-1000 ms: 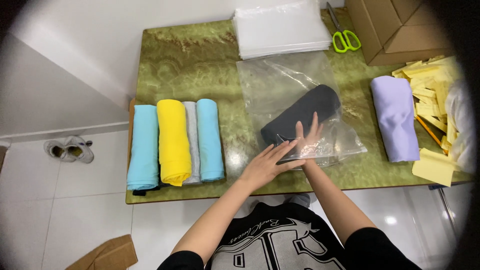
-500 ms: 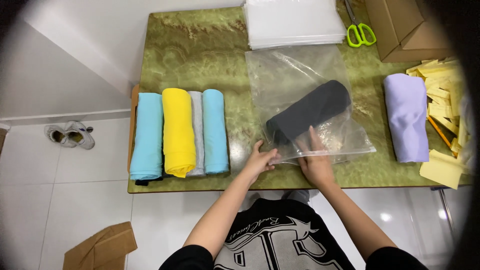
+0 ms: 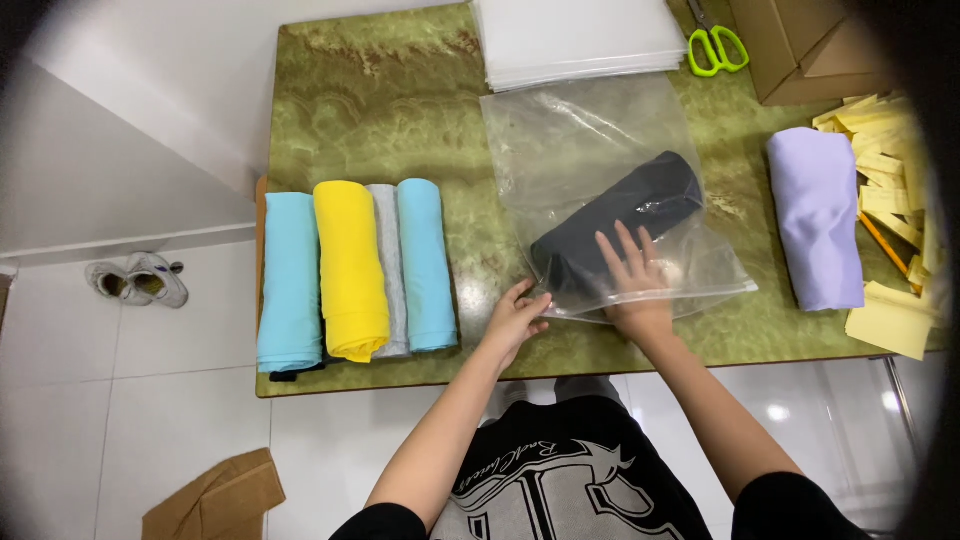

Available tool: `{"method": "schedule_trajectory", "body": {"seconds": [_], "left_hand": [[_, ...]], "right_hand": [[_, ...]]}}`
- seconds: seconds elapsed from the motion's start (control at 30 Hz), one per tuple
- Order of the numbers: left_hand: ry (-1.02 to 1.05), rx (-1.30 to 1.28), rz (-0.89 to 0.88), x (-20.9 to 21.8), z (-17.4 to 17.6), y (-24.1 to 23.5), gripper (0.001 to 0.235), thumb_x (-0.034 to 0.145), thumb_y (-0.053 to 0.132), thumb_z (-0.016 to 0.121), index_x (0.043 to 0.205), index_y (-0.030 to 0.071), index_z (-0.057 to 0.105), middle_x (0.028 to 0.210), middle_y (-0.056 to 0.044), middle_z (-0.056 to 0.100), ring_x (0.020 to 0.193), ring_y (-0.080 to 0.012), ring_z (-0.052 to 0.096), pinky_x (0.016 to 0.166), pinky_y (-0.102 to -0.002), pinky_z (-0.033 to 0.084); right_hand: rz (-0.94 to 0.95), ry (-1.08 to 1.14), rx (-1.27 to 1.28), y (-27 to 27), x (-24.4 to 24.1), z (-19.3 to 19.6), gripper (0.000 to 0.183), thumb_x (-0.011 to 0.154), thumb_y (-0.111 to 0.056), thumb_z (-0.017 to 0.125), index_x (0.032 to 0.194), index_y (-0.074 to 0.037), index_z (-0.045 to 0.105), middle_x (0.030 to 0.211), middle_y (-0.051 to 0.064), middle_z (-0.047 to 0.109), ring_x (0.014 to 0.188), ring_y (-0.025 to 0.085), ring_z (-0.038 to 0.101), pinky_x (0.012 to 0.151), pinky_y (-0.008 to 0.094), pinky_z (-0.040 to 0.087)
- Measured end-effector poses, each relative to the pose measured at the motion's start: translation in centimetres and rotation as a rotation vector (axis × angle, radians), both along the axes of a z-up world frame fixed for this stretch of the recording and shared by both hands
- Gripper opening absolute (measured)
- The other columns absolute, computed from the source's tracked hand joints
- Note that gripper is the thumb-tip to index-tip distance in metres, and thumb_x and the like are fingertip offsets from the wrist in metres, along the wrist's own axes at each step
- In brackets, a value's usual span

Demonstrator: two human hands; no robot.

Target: The person places a folded black cloth into a clear plastic bag and seals it. They then place the bagged cloth into a cardboard box, close the box, and tie it with a white ribbon, finishing with a bow.

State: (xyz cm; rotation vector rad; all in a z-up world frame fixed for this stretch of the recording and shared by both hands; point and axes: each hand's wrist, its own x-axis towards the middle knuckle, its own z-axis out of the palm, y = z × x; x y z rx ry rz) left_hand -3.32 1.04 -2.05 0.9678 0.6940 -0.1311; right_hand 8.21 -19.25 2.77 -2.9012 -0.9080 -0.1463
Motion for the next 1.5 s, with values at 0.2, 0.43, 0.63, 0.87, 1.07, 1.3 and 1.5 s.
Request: {"method": "schedule_trajectory", "body": {"seconds": [0.2, 0.43, 0.63, 0.87, 1.07, 1.3, 1.5], "left_hand": [[-0.021, 0.057, -0.064, 0.1, 1.5, 0.3, 0.093, 0.089, 0.012, 0.088, 0.164, 0.005, 0.035, 0.092, -0.002, 0.061, 0.088, -0.0152, 0.072, 0.072, -0.025, 0.069], [-0.046, 0.001, -0.077, -0.3, 5.2, 2.2, 0.1, 0.086, 0.005, 0.09, 0.167, 0.009, 0.031, 0.084, -0.003, 0.063, 0.081, -0.0189, 0.076, 0.074, -0.028, 0.069], [-0.1, 0.012, -0.103, -0.9, 9.4, 3.7, 0.106, 0.087, 0.002, 0.088, 0.17, 0.011, 0.024, 0.082, -0.005, 0.067, 0.079, -0.0189, 0.076, 0.078, -0.03, 0.068], [-0.112, 0.046, -0.331, -0.1, 13.3, 5.1, 0.106, 0.086, 0.009, 0.089, 0.171, 0.007, 0.026, 0.084, -0.007, 0.072, 0.085, -0.0224, 0.076, 0.092, -0.039, 0.062], [-0.125, -0.034, -0.549, 0.7, 14.2, 6.5, 0.11, 0.081, 0.008, 0.091, 0.17, 0.0, 0.027, 0.083, -0.011, 0.074, 0.086, -0.0269, 0.077, 0.096, -0.04, 0.059], [-0.005, -0.095, -0.821, 2.2, 14.0, 7.4, 0.111, 0.084, 0.023, 0.085, 0.174, 0.013, 0.021, 0.088, 0.0, 0.079, 0.097, -0.0132, 0.076, 0.11, -0.033, 0.05], [0.004, 0.02, -0.775, 1.1, 7.7, 7.3, 0.107, 0.078, 0.017, 0.096, 0.165, 0.0, 0.037, 0.089, -0.011, 0.075, 0.082, -0.0194, 0.075, 0.083, -0.031, 0.06]], "right_hand": [[0.013, 0.13, 0.131, -1.0, -2.9, -0.8, 0.076, 0.098, -0.045, 0.064, 0.167, -0.038, 0.033, 0.18, 0.003, 0.015, 0.162, 0.044, 0.015, 0.119, 0.07, 0.034], [-0.093, -0.048, 0.329, 6.0, 1.7, -1.4, 0.077, 0.088, -0.044, 0.082, 0.157, -0.034, 0.049, 0.165, 0.013, 0.034, 0.155, 0.059, 0.017, 0.117, 0.075, 0.036], [-0.123, 0.064, 0.454, 10.5, 6.7, 0.5, 0.067, 0.09, -0.029, 0.086, 0.148, -0.025, 0.051, 0.156, 0.014, 0.029, 0.155, 0.057, 0.001, 0.124, 0.067, 0.034], [-0.07, 0.079, 0.564, 14.7, 13.7, 0.5, 0.065, 0.092, -0.013, 0.089, 0.142, -0.016, 0.049, 0.152, 0.02, 0.027, 0.152, 0.056, -0.003, 0.12, 0.07, 0.038], [-0.036, 0.123, 0.631, 18.2, 17.3, 1.5, 0.065, 0.095, -0.012, 0.088, 0.141, -0.015, 0.043, 0.152, 0.019, 0.025, 0.151, 0.056, -0.002, 0.121, 0.07, 0.036], [0.004, 0.06, 0.768, 20.5, 20.4, 0.5, 0.05, 0.093, -0.001, 0.086, 0.13, -0.012, 0.053, 0.155, 0.025, 0.031, 0.157, 0.048, 0.003, 0.125, 0.057, 0.023], [0.157, 0.122, 0.691, 16.8, 19.2, 1.4, 0.09, 0.087, 0.005, 0.087, 0.163, -0.012, 0.042, 0.173, 0.022, 0.013, 0.157, 0.055, -0.002, 0.128, 0.07, 0.02]]}}
